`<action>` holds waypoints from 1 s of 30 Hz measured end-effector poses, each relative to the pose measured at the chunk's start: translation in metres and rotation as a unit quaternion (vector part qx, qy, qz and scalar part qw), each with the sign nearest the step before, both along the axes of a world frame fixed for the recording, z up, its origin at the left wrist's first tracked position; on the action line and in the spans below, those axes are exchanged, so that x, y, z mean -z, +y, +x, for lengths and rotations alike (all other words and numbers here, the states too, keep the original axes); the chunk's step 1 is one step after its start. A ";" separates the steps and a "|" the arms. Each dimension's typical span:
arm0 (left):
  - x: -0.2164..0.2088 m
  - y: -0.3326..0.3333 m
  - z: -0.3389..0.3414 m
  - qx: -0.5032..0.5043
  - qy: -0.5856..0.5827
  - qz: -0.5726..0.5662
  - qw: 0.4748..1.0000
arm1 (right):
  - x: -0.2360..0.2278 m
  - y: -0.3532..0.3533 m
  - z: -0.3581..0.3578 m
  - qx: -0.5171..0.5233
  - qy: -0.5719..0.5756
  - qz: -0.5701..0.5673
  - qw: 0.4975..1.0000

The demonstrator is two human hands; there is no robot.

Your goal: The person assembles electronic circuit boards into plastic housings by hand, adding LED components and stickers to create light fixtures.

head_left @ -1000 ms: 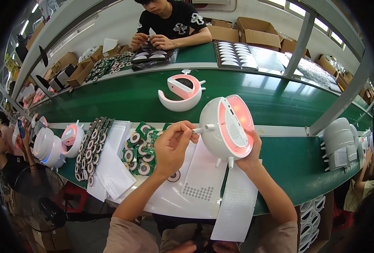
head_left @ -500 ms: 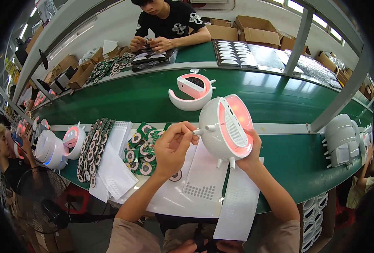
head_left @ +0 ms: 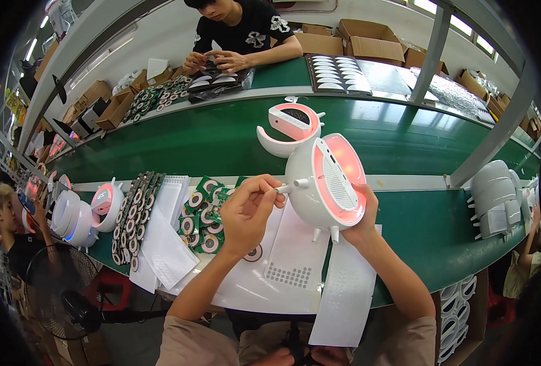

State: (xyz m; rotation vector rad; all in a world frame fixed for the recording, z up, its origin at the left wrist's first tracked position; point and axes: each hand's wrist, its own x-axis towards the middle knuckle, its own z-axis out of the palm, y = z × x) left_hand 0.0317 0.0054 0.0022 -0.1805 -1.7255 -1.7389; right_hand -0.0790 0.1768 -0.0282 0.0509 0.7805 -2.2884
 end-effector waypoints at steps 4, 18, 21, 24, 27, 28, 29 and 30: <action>0.000 0.000 0.000 -0.007 0.000 0.001 1.000 | 0.001 0.000 0.000 -0.002 0.004 -0.002 1.000; 0.002 -0.008 -0.002 0.005 -0.085 0.117 0.989 | 0.002 0.004 -0.008 0.021 0.025 0.022 0.999; 0.000 -0.022 -0.018 -0.017 -0.073 0.062 0.995 | -0.002 0.010 -0.021 0.035 0.074 0.023 0.996; -0.016 -0.053 -0.056 -0.026 -0.143 -0.023 0.989 | 0.011 0.018 -0.045 0.117 0.079 -0.036 0.989; -0.016 -0.061 -0.109 -0.052 -0.213 -0.357 0.908 | 0.025 0.044 -0.078 0.184 0.100 -0.072 0.975; -0.002 -0.064 -0.127 -0.063 -0.159 -0.437 0.883 | 0.030 0.043 -0.082 0.180 0.105 -0.073 0.975; 0.009 -0.067 -0.140 -0.069 -0.106 -0.520 0.845 | 0.034 0.043 -0.085 0.198 0.099 -0.073 0.972; 0.018 -0.057 -0.150 -0.082 -0.086 -0.541 0.833 | 0.037 0.048 -0.090 0.223 0.096 -0.072 0.967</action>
